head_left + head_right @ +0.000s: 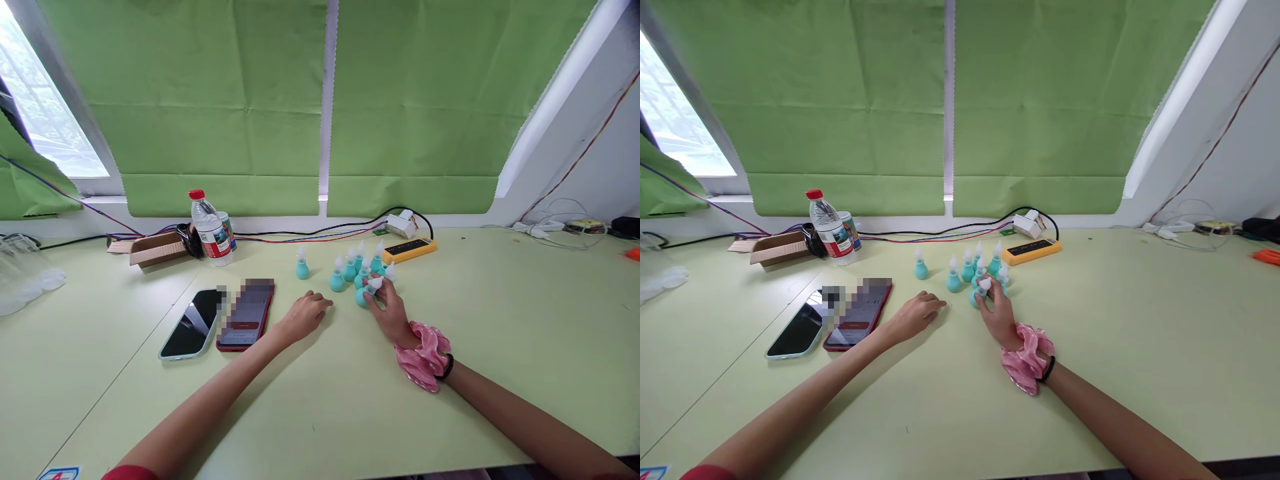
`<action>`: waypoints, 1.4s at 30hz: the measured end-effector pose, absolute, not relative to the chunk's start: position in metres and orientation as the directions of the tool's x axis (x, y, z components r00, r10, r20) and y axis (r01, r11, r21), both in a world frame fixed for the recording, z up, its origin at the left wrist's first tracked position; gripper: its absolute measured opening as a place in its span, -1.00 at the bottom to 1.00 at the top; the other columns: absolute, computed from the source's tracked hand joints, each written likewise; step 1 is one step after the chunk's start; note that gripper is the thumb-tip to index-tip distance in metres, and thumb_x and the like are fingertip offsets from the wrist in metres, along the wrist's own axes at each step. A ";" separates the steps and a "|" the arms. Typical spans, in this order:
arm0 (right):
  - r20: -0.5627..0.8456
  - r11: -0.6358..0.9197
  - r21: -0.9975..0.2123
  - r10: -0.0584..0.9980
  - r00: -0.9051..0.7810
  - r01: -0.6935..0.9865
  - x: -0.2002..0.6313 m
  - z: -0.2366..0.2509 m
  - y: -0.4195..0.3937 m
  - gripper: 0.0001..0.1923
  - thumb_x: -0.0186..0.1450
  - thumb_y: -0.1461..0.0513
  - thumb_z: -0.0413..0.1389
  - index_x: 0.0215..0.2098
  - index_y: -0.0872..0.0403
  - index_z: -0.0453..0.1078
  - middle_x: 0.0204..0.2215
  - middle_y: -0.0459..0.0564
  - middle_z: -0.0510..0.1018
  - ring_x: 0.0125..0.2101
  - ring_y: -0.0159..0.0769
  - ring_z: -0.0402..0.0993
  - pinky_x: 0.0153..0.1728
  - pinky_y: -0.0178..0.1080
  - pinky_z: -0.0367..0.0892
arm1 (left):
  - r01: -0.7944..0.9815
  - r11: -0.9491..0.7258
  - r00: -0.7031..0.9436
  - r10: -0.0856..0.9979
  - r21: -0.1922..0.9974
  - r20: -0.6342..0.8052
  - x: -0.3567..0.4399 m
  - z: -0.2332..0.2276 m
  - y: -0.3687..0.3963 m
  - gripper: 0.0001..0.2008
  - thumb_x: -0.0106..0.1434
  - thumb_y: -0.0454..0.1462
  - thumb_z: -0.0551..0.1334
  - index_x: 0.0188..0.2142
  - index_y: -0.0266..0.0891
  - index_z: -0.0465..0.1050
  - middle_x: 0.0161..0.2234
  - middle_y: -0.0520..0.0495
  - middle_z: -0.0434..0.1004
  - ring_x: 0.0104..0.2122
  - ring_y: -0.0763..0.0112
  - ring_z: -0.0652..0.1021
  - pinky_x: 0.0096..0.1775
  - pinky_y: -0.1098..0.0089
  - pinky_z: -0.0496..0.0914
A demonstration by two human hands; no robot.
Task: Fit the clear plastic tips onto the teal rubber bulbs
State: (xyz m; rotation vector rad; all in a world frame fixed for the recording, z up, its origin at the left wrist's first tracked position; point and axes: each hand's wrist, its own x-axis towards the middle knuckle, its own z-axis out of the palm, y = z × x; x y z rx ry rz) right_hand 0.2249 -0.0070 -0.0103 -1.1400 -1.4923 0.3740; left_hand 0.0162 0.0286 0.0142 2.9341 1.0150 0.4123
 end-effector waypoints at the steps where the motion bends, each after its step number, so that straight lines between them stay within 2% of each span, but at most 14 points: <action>1: 0.572 0.473 -0.767 0.810 0.129 0.433 0.225 -0.010 -0.007 -0.55 0.17 0.13 0.00 -0.02 0.08 0.04 -0.11 0.10 0.37 -0.12 -0.22 0.33 -0.11 -0.15 0.26 | 0.588 -0.800 0.762 0.598 0.121 0.250 0.017 0.013 0.028 -0.64 0.12 -0.45 -0.01 -0.09 -0.20 0.28 -0.27 -0.08 0.41 -0.23 0.33 0.37 -0.22 0.39 0.30; 4: 0.571 0.468 -0.758 0.813 0.113 0.455 0.224 -0.009 -0.007 -0.53 0.16 0.12 0.01 0.00 0.08 0.02 -0.11 0.11 0.36 -0.14 -0.21 0.35 -0.14 -0.15 0.28 | 0.549 -0.810 0.768 0.586 0.204 0.259 0.018 0.013 0.025 -0.66 0.13 -0.43 0.01 -0.10 -0.22 0.29 -0.26 -0.09 0.42 -0.20 0.35 0.37 -0.18 0.40 0.29; 10: 0.606 0.498 -0.722 0.790 0.091 0.481 0.224 -0.011 -0.005 -0.46 0.17 0.17 -0.01 0.07 0.08 -0.09 -0.02 0.17 0.23 -0.06 -0.21 0.24 -0.12 -0.15 0.25 | 0.501 -0.799 0.767 0.588 0.332 0.257 0.014 0.027 0.021 -0.65 0.07 -0.33 0.13 -0.09 -0.22 0.29 -0.15 -0.11 0.37 -0.14 0.32 0.36 -0.12 0.37 0.26; 15: 0.589 0.486 -0.723 0.805 0.071 0.491 0.226 -0.017 -0.003 -0.42 0.16 0.20 -0.01 0.10 0.06 -0.15 -0.08 0.15 0.26 -0.10 -0.22 0.26 -0.15 -0.12 0.27 | 0.562 -0.772 0.741 0.630 0.297 0.233 0.003 0.033 0.018 -0.41 -0.04 -0.21 0.22 0.02 -0.22 0.15 -0.15 -0.15 0.35 -0.12 0.21 0.32 -0.12 0.26 0.27; 19: 0.578 0.491 -0.728 0.815 0.044 0.477 0.226 -0.016 -0.002 -0.42 0.16 0.22 -0.01 0.09 0.05 -0.14 -0.11 0.13 0.27 -0.12 -0.23 0.26 -0.18 -0.14 0.28 | 0.581 -0.773 0.733 0.633 0.255 0.249 -0.004 0.027 0.011 -0.49 0.03 -0.29 0.13 0.02 -0.25 0.14 -0.15 -0.16 0.34 -0.12 0.23 0.32 -0.11 0.27 0.26; 24: 0.621 0.494 -0.691 0.779 0.085 0.528 0.221 -0.009 -0.007 -0.42 0.12 0.24 0.02 0.06 0.04 -0.10 -0.10 0.12 0.24 -0.11 -0.22 0.23 -0.18 -0.12 0.28 | 0.600 -0.747 0.695 0.664 0.287 0.274 -0.009 0.024 0.001 -0.51 0.07 -0.39 0.04 0.04 -0.27 0.08 -0.13 -0.17 0.32 -0.11 0.27 0.31 -0.11 0.29 0.26; 28: 0.729 0.559 -0.601 0.676 0.105 0.571 0.217 -0.001 -0.016 -0.45 0.10 0.25 0.04 0.02 0.05 -0.05 -0.04 0.14 0.15 -0.07 -0.18 0.18 -0.17 -0.09 0.27 | 0.635 -0.711 0.659 0.703 0.301 0.269 -0.011 0.023 -0.002 -0.57 0.10 -0.41 0.01 0.00 -0.27 0.14 -0.18 -0.16 0.35 -0.17 0.31 0.37 -0.15 0.32 0.29; 30: 0.813 0.606 -0.487 0.578 0.073 0.629 0.215 0.000 -0.023 -0.52 0.10 0.27 0.04 -0.03 0.05 0.01 -0.05 0.14 0.16 -0.04 -0.12 0.14 -0.13 -0.01 0.22 | 0.647 -0.700 0.634 0.714 0.302 0.297 -0.011 0.020 -0.003 -0.62 0.12 -0.38 0.01 -0.03 -0.27 0.17 -0.21 -0.14 0.37 -0.21 0.32 0.39 -0.18 0.33 0.30; 32: 0.862 0.665 -0.327 0.502 -0.077 0.671 0.212 0.000 -0.029 -0.62 0.11 0.31 0.02 -0.10 0.02 0.09 -0.10 0.12 0.22 -0.05 -0.11 0.17 -0.12 0.03 0.20 | 0.650 -0.701 0.620 0.712 0.292 0.329 -0.009 0.015 -0.004 -0.71 0.15 -0.33 0.01 -0.10 -0.27 0.23 -0.27 -0.12 0.39 -0.24 0.32 0.40 -0.22 0.35 0.31; 34: 0.805 0.738 -0.193 0.496 -0.325 0.646 0.205 -0.001 -0.033 -0.70 0.14 0.36 -0.03 -0.15 -0.01 0.16 -0.14 0.08 0.27 -0.09 -0.16 0.22 -0.15 -0.02 0.25 | 0.650 -0.708 0.618 0.703 0.275 0.352 -0.007 0.011 -0.007 -0.78 0.17 -0.29 0.01 -0.18 -0.27 0.27 -0.34 -0.11 0.41 -0.27 0.32 0.40 -0.26 0.36 0.32; 36: 0.683 0.764 -0.167 0.546 -0.485 0.623 0.196 -0.002 -0.034 -0.69 0.17 0.39 -0.10 -0.13 0.00 0.19 -0.11 0.08 0.28 -0.07 -0.20 0.22 -0.16 -0.09 0.28 | 0.646 -0.721 0.629 0.688 0.248 0.362 -0.005 0.008 -0.009 -0.81 0.18 -0.26 0.01 -0.23 -0.26 0.28 -0.37 -0.10 0.41 -0.29 0.32 0.39 -0.29 0.36 0.32; 39: 0.579 0.697 -0.223 0.657 -0.483 0.681 0.187 -0.005 -0.027 -0.65 0.19 0.39 -0.15 -0.06 0.08 0.17 -0.05 0.13 0.26 -0.02 -0.20 0.16 -0.10 -0.07 0.24 | 0.615 -0.762 0.675 0.641 0.203 0.365 -0.003 0.008 -0.013 -0.82 0.18 -0.26 0.03 -0.23 -0.23 0.28 -0.34 -0.10 0.42 -0.28 0.31 0.38 -0.28 0.35 0.31; 42: 0.525 0.666 -0.266 0.707 -0.474 0.697 0.187 -0.009 -0.020 -0.66 0.19 0.38 -0.14 -0.07 0.12 0.19 -0.10 0.11 0.33 -0.03 -0.20 0.19 -0.05 -0.05 0.20 | 0.584 -0.786 0.695 0.614 0.205 0.374 -0.002 0.009 -0.014 -0.82 0.18 -0.27 0.04 -0.22 -0.22 0.28 -0.29 -0.09 0.41 -0.26 0.32 0.36 -0.25 0.33 0.30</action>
